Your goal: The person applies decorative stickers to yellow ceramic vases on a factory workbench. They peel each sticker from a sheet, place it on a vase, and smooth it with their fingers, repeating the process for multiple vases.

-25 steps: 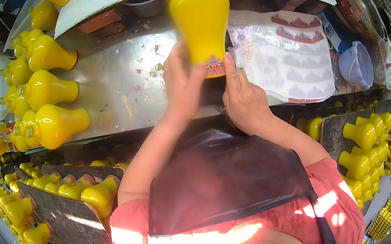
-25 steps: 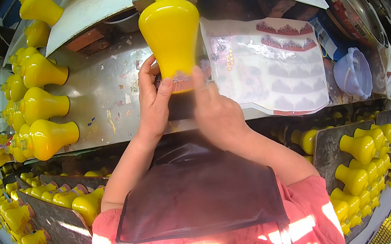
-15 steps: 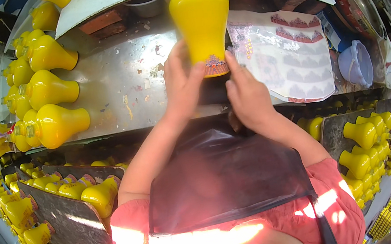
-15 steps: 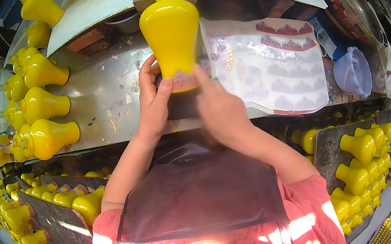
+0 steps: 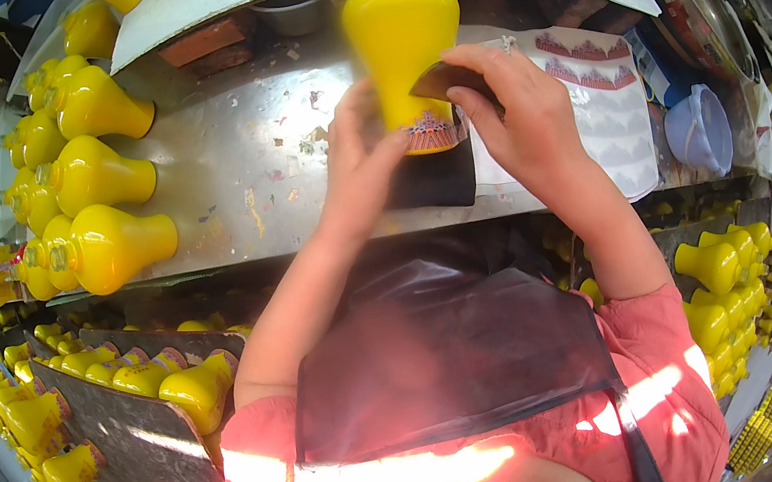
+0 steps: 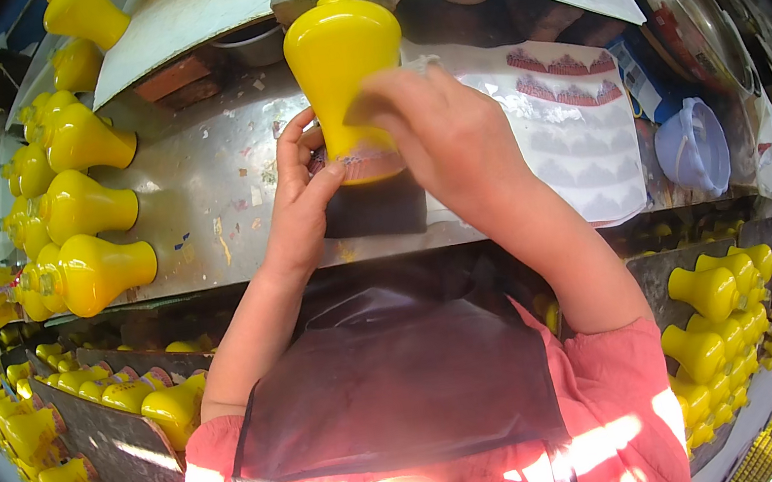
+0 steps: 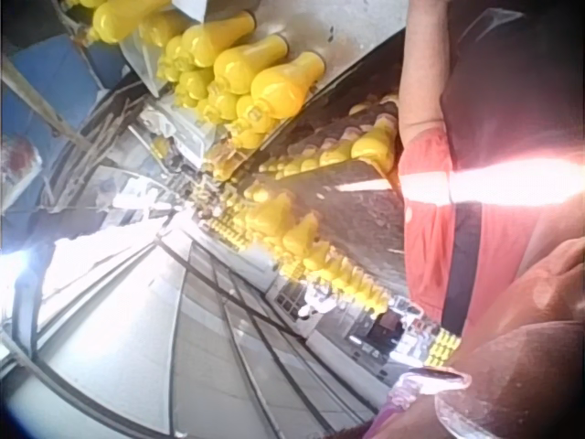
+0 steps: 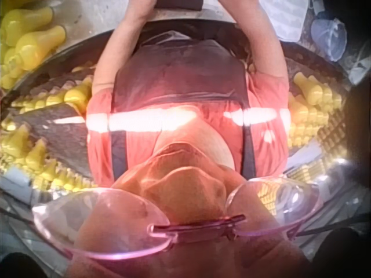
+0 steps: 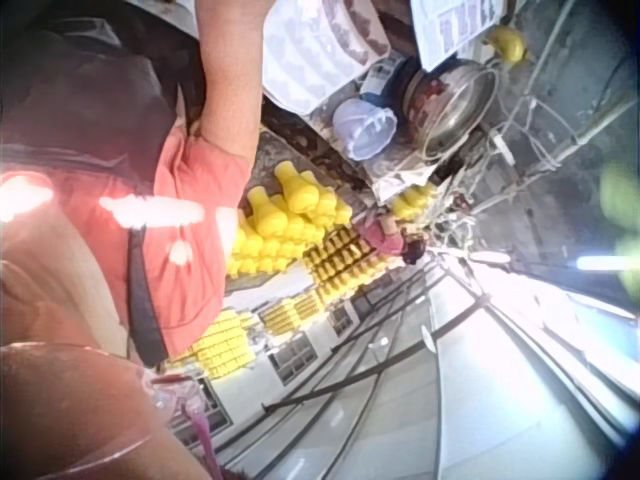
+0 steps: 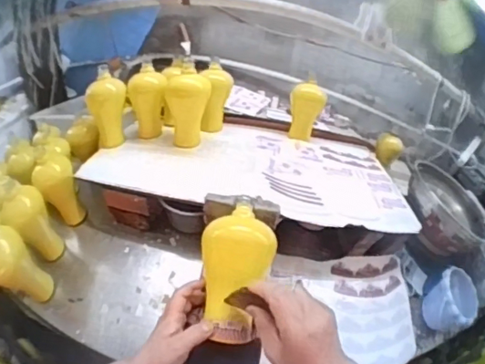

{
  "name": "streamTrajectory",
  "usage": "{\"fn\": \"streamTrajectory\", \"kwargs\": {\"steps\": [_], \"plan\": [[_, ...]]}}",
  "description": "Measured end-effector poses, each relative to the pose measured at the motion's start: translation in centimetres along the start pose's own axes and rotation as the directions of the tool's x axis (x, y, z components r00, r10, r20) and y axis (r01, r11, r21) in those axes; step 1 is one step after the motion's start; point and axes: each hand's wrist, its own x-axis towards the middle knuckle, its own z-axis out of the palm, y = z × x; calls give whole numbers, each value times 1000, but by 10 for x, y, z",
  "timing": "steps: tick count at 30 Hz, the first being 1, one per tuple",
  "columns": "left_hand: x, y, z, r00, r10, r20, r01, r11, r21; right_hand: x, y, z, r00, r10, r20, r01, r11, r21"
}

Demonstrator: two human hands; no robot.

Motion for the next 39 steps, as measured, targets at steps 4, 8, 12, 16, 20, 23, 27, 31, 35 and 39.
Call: {"fn": "streamTrajectory", "kwargs": {"steps": [4,8,12,16,20,23,27,31,35,39], "plan": [[0,1,-3,999,-19,34,20,999,-42,8,-9,0,949,-225,219,217,974,60],[-14,9,-7,938,345,-32,-255,749,612,-5,-7,-4,994,-75,76,85,987,-135],[-41,15,-4,874,471,121,-388,525,758,-30,1,8,1000,9,10,-11,982,187],[-53,8,7,884,452,120,-354,480,803,-45,15,28,957,265,-118,-234,945,227],[-55,1,10,886,447,121,-350,476,807,-41,18,22,968,214,-128,-183,959,216],[-56,-1,10,884,451,125,-345,448,825,-27,7,6,994,-97,60,89,989,121],[-56,-4,10,899,429,92,-300,447,843,2,-10,0,988,-149,42,154,971,-185],[-51,-7,7,870,487,74,-318,442,839,0,-33,4,853,-500,150,517,848,-113],[-54,-3,2,910,414,14,-207,424,882,-16,-35,0,883,-349,313,359,933,26],[-61,7,1,886,462,-31,-203,448,871,-22,-8,6,993,-83,-89,91,992,92]]}}
